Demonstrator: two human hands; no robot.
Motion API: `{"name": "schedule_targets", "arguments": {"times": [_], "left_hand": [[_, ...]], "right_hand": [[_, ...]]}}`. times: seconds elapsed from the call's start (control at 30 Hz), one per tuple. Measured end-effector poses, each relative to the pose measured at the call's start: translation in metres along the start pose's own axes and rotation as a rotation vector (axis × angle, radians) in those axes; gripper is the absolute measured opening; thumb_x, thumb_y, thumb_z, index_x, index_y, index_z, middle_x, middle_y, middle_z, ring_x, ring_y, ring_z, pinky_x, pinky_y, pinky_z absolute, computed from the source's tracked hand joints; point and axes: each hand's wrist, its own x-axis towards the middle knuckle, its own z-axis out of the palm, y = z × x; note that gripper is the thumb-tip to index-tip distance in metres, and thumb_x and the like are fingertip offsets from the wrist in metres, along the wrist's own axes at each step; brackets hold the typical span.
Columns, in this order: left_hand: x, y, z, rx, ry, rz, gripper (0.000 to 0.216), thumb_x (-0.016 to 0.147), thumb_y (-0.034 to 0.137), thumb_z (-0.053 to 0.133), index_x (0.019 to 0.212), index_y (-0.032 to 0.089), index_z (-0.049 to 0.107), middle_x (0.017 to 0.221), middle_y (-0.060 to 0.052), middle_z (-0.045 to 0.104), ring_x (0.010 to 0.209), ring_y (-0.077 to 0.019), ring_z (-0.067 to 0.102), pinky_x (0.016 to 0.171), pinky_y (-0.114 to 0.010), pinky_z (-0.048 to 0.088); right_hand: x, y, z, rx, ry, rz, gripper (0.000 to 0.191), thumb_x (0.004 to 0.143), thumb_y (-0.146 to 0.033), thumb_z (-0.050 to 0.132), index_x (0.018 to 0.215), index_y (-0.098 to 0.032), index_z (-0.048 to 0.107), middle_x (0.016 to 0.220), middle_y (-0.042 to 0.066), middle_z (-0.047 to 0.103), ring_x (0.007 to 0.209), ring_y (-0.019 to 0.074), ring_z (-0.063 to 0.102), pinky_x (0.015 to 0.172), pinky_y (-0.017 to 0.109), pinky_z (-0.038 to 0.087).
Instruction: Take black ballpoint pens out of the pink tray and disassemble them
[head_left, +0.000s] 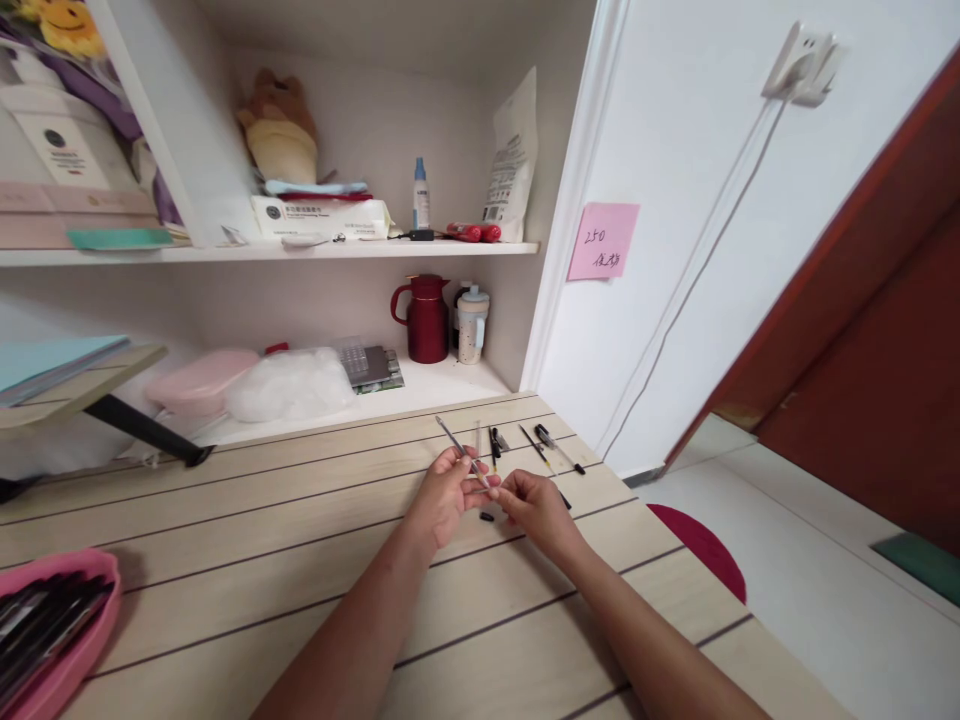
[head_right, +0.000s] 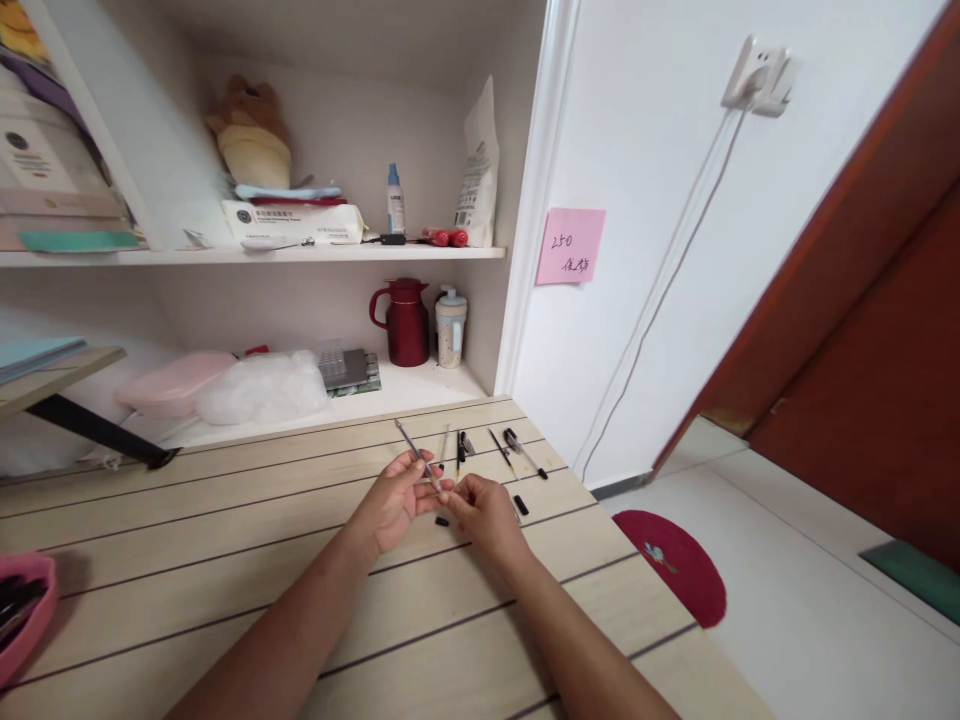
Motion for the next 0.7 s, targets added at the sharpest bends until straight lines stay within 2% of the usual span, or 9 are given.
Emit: {"name": "schedule_targets", "arguments": {"times": [0.13,0.27,0.37,0.43,0.53,0.7], "left_hand": [[0.003,0.003,-0.005,-0.018,0.043,0.032,0.027,0.069,0.027,0.064,0.089,0.019,0.048,0.072,-0.003,0.060,0.073,-0.0198,0.064,0.067,-0.036,0.050],[0.004,0.006,-0.009,0.026,0.056,0.043,0.027,0.068,0.027,0.064,0.090,0.019,0.050,0.073,-0.003,0.060,0.073,-0.0203,0.063,0.067,-0.037,0.050],[0.004,0.006,-0.009,0.063,0.045,0.055,0.029,0.067,0.029,0.065,0.091,0.018,0.051,0.074,-0.004,0.060,0.073,-0.0191,0.063,0.066,-0.035,0.049],[0.003,0.006,-0.009,0.084,0.038,0.061,0.030,0.067,0.029,0.066,0.091,0.018,0.052,0.073,-0.004,0.061,0.072,-0.0180,0.062,0.065,-0.034,0.049],[0.003,0.005,-0.008,0.109,0.034,0.070,0.030,0.067,0.029,0.065,0.092,0.017,0.052,0.073,-0.004,0.060,0.072,-0.0169,0.061,0.065,-0.032,0.049],[0.004,0.005,-0.010,0.107,0.042,0.068,0.030,0.067,0.030,0.065,0.091,0.018,0.051,0.075,-0.004,0.060,0.075,-0.0182,0.061,0.066,-0.034,0.050]], "right_hand": [[0.000,-0.003,-0.006,-0.128,0.043,-0.059,0.029,0.079,-0.040,0.043,0.060,-0.018,0.050,0.053,-0.001,0.054,0.048,0.0116,0.049,0.049,0.023,0.035],[-0.008,-0.011,-0.003,-0.523,-0.086,-0.183,0.014,0.068,-0.032,0.059,0.074,-0.020,0.061,0.071,0.002,0.060,0.062,0.0143,0.052,0.055,0.024,0.032],[-0.013,-0.014,0.004,-0.684,-0.166,-0.212,0.010,0.069,-0.023,0.057,0.076,-0.020,0.064,0.077,0.005,0.061,0.068,0.0151,0.053,0.057,0.024,0.029],[-0.014,-0.015,0.005,-0.696,-0.189,-0.221,0.012,0.072,-0.018,0.051,0.072,-0.019,0.063,0.076,0.005,0.061,0.070,0.0152,0.053,0.058,0.024,0.029],[-0.012,-0.015,0.003,-0.633,-0.151,-0.202,0.010,0.070,-0.018,0.051,0.069,-0.018,0.061,0.073,0.004,0.061,0.067,0.0146,0.051,0.056,0.024,0.029],[-0.007,-0.012,-0.002,-0.338,-0.054,-0.097,0.005,0.065,-0.019,0.051,0.063,-0.018,0.055,0.054,-0.003,0.053,0.050,0.0104,0.043,0.048,0.022,0.028]]}}
